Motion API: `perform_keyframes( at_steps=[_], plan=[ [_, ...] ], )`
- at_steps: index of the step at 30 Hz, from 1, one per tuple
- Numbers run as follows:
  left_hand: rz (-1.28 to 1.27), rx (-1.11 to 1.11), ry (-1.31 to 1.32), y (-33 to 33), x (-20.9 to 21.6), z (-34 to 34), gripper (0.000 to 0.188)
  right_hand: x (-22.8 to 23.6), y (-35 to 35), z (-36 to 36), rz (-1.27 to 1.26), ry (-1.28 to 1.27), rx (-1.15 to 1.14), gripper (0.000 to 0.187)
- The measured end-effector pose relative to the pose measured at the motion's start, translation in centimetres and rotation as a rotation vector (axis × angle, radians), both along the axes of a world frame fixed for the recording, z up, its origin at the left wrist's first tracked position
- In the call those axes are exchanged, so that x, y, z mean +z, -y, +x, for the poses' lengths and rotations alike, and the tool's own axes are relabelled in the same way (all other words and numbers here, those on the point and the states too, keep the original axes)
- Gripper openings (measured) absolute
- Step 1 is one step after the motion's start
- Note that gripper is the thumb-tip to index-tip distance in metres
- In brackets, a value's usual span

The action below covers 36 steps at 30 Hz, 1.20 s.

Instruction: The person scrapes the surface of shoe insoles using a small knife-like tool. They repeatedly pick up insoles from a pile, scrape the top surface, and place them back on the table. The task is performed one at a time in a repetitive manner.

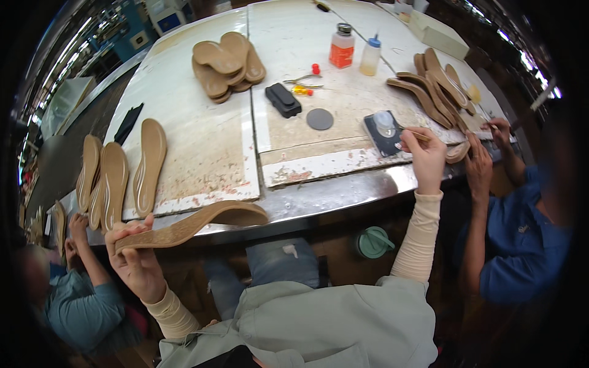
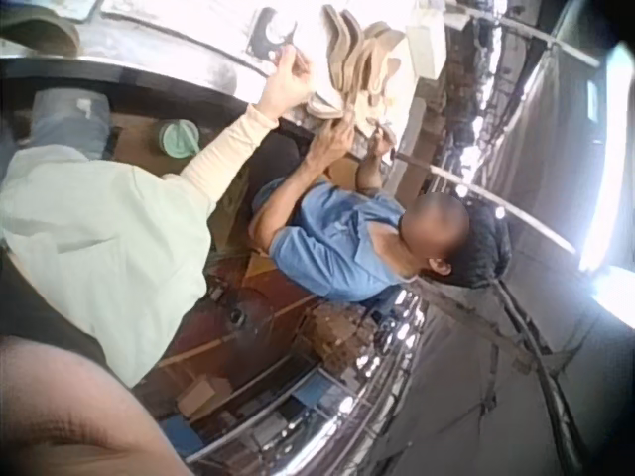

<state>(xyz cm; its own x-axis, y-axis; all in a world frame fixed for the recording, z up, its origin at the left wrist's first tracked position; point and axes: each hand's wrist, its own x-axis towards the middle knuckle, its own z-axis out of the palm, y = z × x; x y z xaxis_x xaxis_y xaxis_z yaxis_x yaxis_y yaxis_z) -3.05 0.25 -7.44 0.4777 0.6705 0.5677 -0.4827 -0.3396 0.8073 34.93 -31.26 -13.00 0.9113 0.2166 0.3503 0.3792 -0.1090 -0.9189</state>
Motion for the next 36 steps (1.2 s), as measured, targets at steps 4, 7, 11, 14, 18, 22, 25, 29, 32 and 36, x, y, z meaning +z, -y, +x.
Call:
perform_keyframes(
  at_steps=[4,7,11,14,18,22,25,29,32,36],
  plan=[
    [0.011,-0.023,-0.002,-0.1,-0.3,0.2,0.042,-2.2,-0.9,2.6,-0.057,0.053,-0.007,0.012],
    [0.046,-0.037,-0.024,0.0,0.0,0.3,0.043,-3.0,-1.1,3.5,-0.137,0.073,-0.084,0.011],
    [0.057,-0.031,-0.053,-0.1,0.0,-0.2,0.042,-3.0,-1.2,3.6,-0.209,0.122,-0.130,0.012],
    [0.060,-0.035,-0.060,-0.3,0.0,-0.1,0.041,-2.5,-1.2,3.2,-0.290,0.149,-0.157,0.014],
    [0.048,-0.024,-0.060,0.0,0.1,-0.1,0.041,-2.3,-1.6,3.4,-0.342,0.156,-0.148,0.014],
    [0.027,-0.022,-0.050,0.1,0.2,-0.3,0.041,-1.9,-2.2,3.1,-0.320,0.182,-0.153,0.015],
    [0.014,0.002,-0.033,0.2,0.2,0.0,0.040,-1.9,-1.6,2.0,-0.136,0.265,-0.204,0.010],
    [0.041,-0.084,-0.044,0.3,0.8,0.5,0.032,0.6,-5.6,-3.5,0.257,0.152,-0.097,0.005],
    [0.078,-0.130,-0.074,-0.1,0.9,0.3,0.032,3.3,-11.7,-10.1,0.492,0.076,0.328,0.005],
    [0.114,-0.090,-0.114,0.4,1.1,-0.3,0.037,6.3,-17.6,-18.4,0.534,-0.064,0.881,0.008]
  ],
)
